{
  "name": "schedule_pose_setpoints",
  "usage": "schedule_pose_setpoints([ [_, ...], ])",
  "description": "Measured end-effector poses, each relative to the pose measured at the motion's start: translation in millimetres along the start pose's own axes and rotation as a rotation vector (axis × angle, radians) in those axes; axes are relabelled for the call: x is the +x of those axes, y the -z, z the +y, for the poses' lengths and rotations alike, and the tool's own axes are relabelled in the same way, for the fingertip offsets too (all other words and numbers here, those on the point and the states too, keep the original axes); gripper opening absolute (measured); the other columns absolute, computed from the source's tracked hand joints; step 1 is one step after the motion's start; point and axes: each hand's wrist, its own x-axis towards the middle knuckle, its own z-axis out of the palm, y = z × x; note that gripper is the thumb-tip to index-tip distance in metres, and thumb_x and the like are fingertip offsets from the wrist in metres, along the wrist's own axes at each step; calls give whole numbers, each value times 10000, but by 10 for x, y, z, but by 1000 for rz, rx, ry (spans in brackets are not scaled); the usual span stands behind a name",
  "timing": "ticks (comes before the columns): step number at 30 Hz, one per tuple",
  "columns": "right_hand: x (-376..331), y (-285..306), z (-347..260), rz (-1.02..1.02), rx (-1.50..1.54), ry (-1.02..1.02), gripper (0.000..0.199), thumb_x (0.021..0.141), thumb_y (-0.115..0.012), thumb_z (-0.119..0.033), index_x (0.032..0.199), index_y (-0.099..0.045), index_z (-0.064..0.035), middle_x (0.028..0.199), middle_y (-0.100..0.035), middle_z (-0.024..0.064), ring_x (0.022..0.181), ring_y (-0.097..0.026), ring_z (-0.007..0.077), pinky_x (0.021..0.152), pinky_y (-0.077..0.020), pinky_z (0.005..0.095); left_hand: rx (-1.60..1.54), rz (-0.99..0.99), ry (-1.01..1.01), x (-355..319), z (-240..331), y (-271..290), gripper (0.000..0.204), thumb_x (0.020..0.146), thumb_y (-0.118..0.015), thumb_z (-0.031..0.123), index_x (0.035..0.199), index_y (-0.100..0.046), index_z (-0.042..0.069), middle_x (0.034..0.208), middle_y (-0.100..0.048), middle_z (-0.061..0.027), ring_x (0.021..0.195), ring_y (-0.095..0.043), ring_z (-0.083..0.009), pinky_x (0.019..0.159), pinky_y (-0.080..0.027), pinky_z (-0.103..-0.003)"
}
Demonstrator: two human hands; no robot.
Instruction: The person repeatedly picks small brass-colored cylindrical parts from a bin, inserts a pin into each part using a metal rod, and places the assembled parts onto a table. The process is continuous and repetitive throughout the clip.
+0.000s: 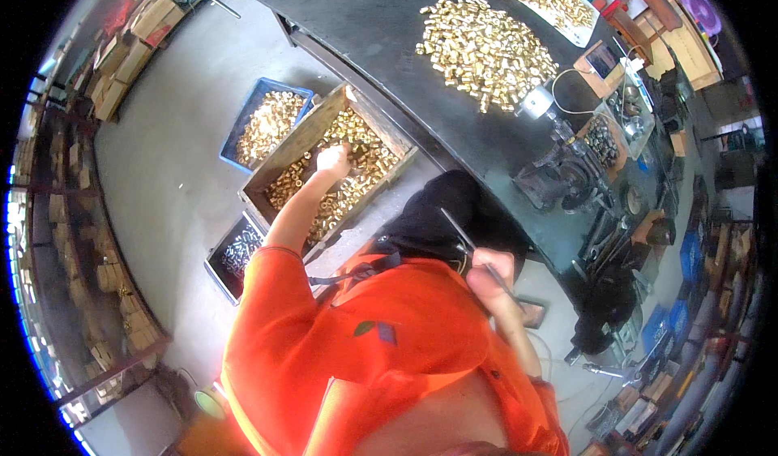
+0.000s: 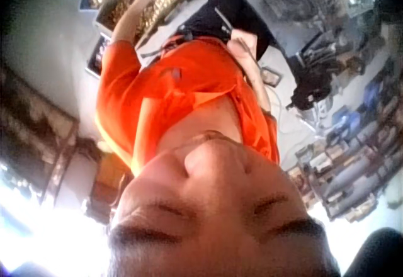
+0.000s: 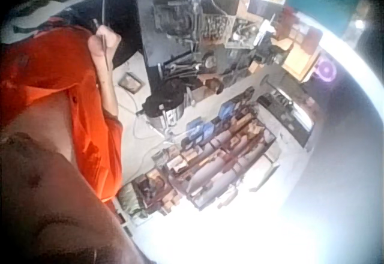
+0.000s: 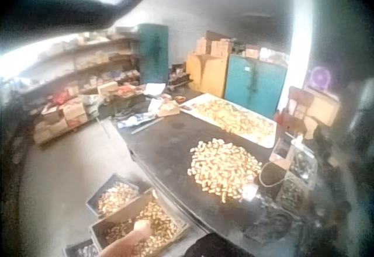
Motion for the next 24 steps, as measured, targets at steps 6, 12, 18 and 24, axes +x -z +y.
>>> schedule_pose_setpoints([
  [6,17,3,-54,-6,-18,-6,292,655,-610,-140,561,-353,-37,528,-295,28,488,-308,122,455,-241,296,-7,103,-78,-64,-122,56,283,739,-656,268,959,-632,93,905,-670,-144,854,-647,-324,739,-515,-409],
  [12,63,21,18,-16,-19,16,266,643,-607,-98,570,-358,-42,524,-301,42,466,-320,145,447,-257,305,-1001,7,-151,-737,268,864,295,723,-691,154,953,-594,-4,751,-652,-118,697,-642,-202,638,-491,-344],
  [18,254,41,-150,-66,-7,100,403,732,-644,-269,581,-352,-36,537,-305,65,469,-329,168,451,-263,320,-1895,-602,-147,-1586,1313,1205,287,803,-607,222,972,-566,-6,712,-593,-108,587,-576,-220,649,-492,-341],
  [24,264,67,-233,-3,-24,121,277,672,-604,-159,598,-376,-20,551,-362,100,456,-379,227,451,-304,334,-2003,-833,-111,-1796,1783,1131,342,920,-515,317,879,-586,-15,490,-487,-96,344,-437,-204,535,-477,-365],
])
